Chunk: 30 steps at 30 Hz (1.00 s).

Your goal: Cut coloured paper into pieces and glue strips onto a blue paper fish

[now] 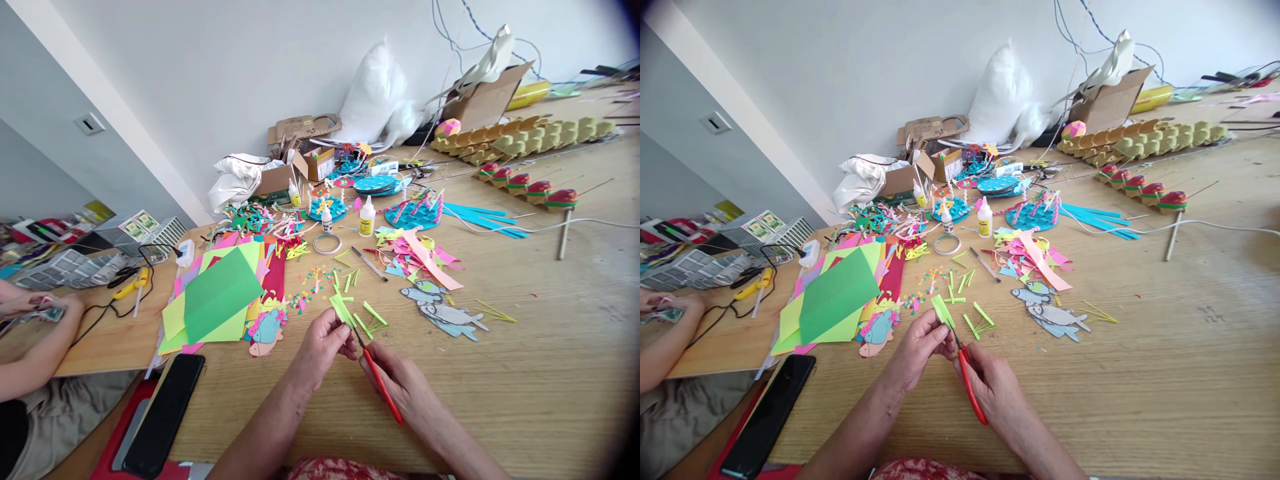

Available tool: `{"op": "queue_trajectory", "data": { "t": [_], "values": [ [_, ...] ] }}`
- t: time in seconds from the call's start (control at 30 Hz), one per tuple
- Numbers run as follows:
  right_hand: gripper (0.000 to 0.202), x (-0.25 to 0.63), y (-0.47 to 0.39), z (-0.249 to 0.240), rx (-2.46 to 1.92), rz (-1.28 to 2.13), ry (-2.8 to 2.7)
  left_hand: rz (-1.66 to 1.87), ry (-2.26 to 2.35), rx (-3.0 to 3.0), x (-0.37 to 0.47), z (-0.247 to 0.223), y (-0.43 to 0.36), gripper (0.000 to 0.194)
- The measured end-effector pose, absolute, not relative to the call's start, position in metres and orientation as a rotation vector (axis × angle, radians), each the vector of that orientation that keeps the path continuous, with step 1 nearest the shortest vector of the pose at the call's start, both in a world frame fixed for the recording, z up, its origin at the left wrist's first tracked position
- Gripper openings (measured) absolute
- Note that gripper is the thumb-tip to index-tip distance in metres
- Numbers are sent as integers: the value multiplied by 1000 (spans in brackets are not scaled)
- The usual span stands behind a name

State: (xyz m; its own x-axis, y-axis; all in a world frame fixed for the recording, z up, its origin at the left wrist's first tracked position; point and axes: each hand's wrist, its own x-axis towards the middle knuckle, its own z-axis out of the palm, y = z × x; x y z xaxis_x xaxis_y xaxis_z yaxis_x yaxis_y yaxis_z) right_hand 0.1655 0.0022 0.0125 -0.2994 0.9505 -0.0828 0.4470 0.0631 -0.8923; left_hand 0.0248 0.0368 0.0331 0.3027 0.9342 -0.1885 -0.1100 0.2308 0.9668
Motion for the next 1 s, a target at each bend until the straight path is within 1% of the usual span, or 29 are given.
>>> {"op": "queue_trajectory", "data": {
  "t": [0.17,0.33,0.47,0.67,0.87,1.0],
  "values": [
    [31,165,1,13,-1400,1179,-1827,969,989,1042,24,36,38,23],
    [32,165,0,16,-1406,1234,-1849,1099,982,961,23,35,41,21],
    [32,165,0,15,-1398,1249,-1862,1138,1015,937,24,33,42,22],
    [33,165,-2,15,-1397,1256,-1855,1129,1044,929,25,35,42,28],
    [33,167,-1,16,-1418,1268,-1830,1115,1004,978,25,36,40,25],
    [33,169,0,14,-1414,1247,-1811,995,1026,1117,25,34,38,22]
  ]
}}
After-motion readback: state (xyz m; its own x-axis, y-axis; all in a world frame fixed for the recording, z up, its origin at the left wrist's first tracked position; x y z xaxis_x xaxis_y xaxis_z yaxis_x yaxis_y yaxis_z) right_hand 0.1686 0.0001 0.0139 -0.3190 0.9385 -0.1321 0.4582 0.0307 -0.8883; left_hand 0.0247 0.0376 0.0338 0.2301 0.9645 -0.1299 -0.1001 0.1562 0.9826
